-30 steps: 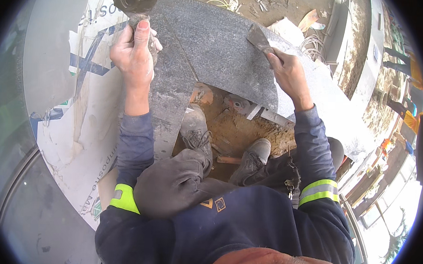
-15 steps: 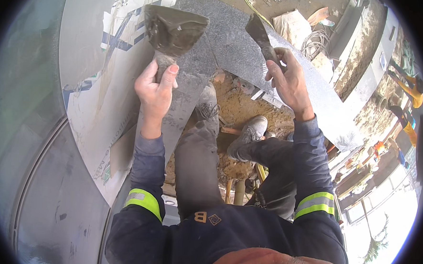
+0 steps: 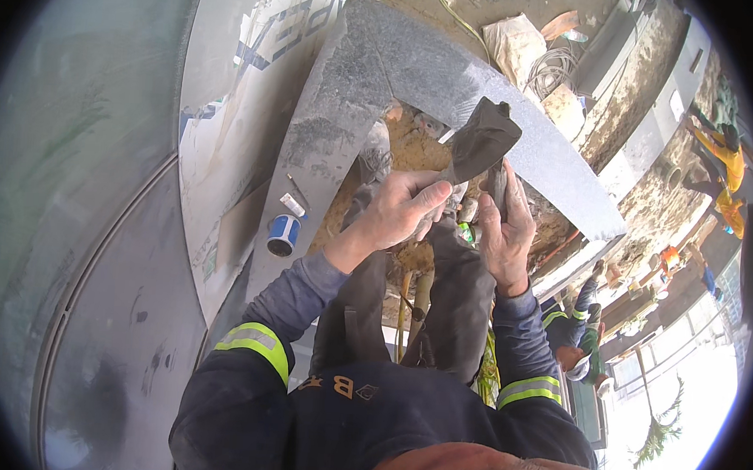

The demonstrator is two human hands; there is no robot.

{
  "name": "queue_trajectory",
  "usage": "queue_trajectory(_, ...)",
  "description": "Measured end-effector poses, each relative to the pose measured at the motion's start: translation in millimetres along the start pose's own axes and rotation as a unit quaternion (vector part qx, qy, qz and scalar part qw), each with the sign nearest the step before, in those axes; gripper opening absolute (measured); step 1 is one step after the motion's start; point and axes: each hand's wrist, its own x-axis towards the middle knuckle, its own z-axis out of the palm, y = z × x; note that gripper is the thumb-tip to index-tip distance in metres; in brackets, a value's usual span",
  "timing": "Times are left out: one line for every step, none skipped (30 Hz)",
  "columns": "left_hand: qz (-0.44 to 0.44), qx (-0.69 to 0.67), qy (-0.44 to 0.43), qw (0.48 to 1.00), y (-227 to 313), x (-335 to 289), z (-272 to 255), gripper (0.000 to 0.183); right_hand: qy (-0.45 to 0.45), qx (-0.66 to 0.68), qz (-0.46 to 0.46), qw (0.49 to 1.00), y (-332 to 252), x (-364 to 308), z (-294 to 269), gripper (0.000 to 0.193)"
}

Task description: The person uses a trowel to scoop adhesive and a notched trowel to spread it evenly across the back of a large stone tile. They repeatedly apply and smooth the adhesive, preparing the tile for installation.

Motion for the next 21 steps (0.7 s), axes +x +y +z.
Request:
queue_trajectory(0.002,0.004,0.001,1.0,0.8,2.0,0.9,0.052,-0.012,-0.027,-0.004,1.0,-1.2,-5.9,-6.7,0.053)
queue_trajectory(0.006,0.018,0.005,1.0,-0.4,3.6,0.5,0.053,-0.013,-0.022,0.022,0.999,4.8,-10.8,-18.7,0.052)
queue_trajectory(0.01,0.031,0.009,0.999,-1.8,5.9,-1.7,0.054,-0.003,-0.021,0.026,0.999,1.8,-9.6,-28.3,0.052)
queue_trajectory(0.014,0.044,0.015,0.999,-3.9,7.1,-2.9,0.055,-0.032,-0.027,-0.018,0.999,11.8,-12.8,-37.8,0.051)
queue_trajectory(0.024,0.04,0.008,0.999,-2.9,11.1,-6.0,0.055,-0.058,-0.031,-0.065,0.996,19.1,-10.3,-43.6,0.051)
queue_trajectory(0.035,0.036,0.003,0.999,-1.6,14.4,-8.5,0.056,-0.044,0.05,0.0,0.998,17.8,-12.3,-51.7,0.048)
queue_trajectory(0.046,0.031,-0.001,0.998,-0.7,16.9,-8.3,0.056,-0.032,0.13,0.064,0.989,12.0,-11.6,-59.8,0.048)
queue_trajectory(0.032,0.05,-0.039,0.997,1.7,18.7,-2.0,0.056,0.013,0.302,0.107,0.947,19.2,-0.4,-61.7,0.051)
queue_trajectory(0.033,0.057,-0.082,0.994,1.9,18.5,8.1,0.053,0.056,0.458,0.154,0.874,25.0,9.6,-61.0,0.058)
queue_trajectory(0.034,0.065,-0.124,0.989,1.1,20.5,20.9,0.052,0.012,0.555,0.192,0.81,31.8,14.1,-59.9,0.057)
queue_trajectory(0.038,0.075,-0.171,0.982,1.8,24.2,30.1,0.051,-0.029,0.642,0.223,0.733,37.0,16.6,-60.0,0.057)
queue_trajectory(0.039,0.048,-0.162,0.985,1.6,25.8,35.6,0.051,-0.054,0.697,0.258,0.667,38.1,9.3,-59.8,0.056)
queue_trajectory(0.04,0.021,-0.154,0.987,1.2,27.7,40.6,0.052,-0.085,0.607,0.161,0.774,36.0,0.5,-50.2,0.058)
queue_trajectory(0.041,-0.003,-0.142,0.989,2.4,29.1,45.0,0.052,-0.108,0.563,0.156,0.804,35.9,-10.3,-52.8,0.06)
queue_trajectory(0.043,-0.032,-0.134,0.99,2.8,30.7,51.3,0.053,-0.128,0.512,0.153,0.836,34.8,-22.8,-60.6,0.061)
queue_trajectory(0.049,-0.036,-0.135,0.989,4.6,32.3,56.2,0.052,-0.137,0.508,0.153,0.836,38.4,-32.0,-68.6,0.061)
queue_trajectory(0.05,-0.028,-0.13,0.99,3.5,31.9,60.8,0.052,-0.144,0.504,0.156,0.837,43.4,-41.7,-78.3,0.062)
queue_trajectory(0.052,-0.02,-0.126,0.99,1.5,31.4,65.0,0.052,-0.149,0.499,0.158,0.839,48.5,-47.4,-89.2,0.062)
queue_trajectory(0.053,-0.012,-0.123,0.991,-1.3,31.6,68.9,0.052,-0.16,0.515,0.096,0.837,55.7,-48.3,-103.1,0.057)
queue_trajectory(0.065,-0.006,-0.13,0.989,-7.6,28.9,73.7,0.051,-0.117,0.575,0.09,0.805,56.3,-44.9,-113.8,0.055)
queue_trajectory(0.047,-0.009,-0.129,0.991,-13.3,24.2,86.8,0.05,-0.074,0.629,0.087,0.769,57.6,-39.2,-125.6,0.054)
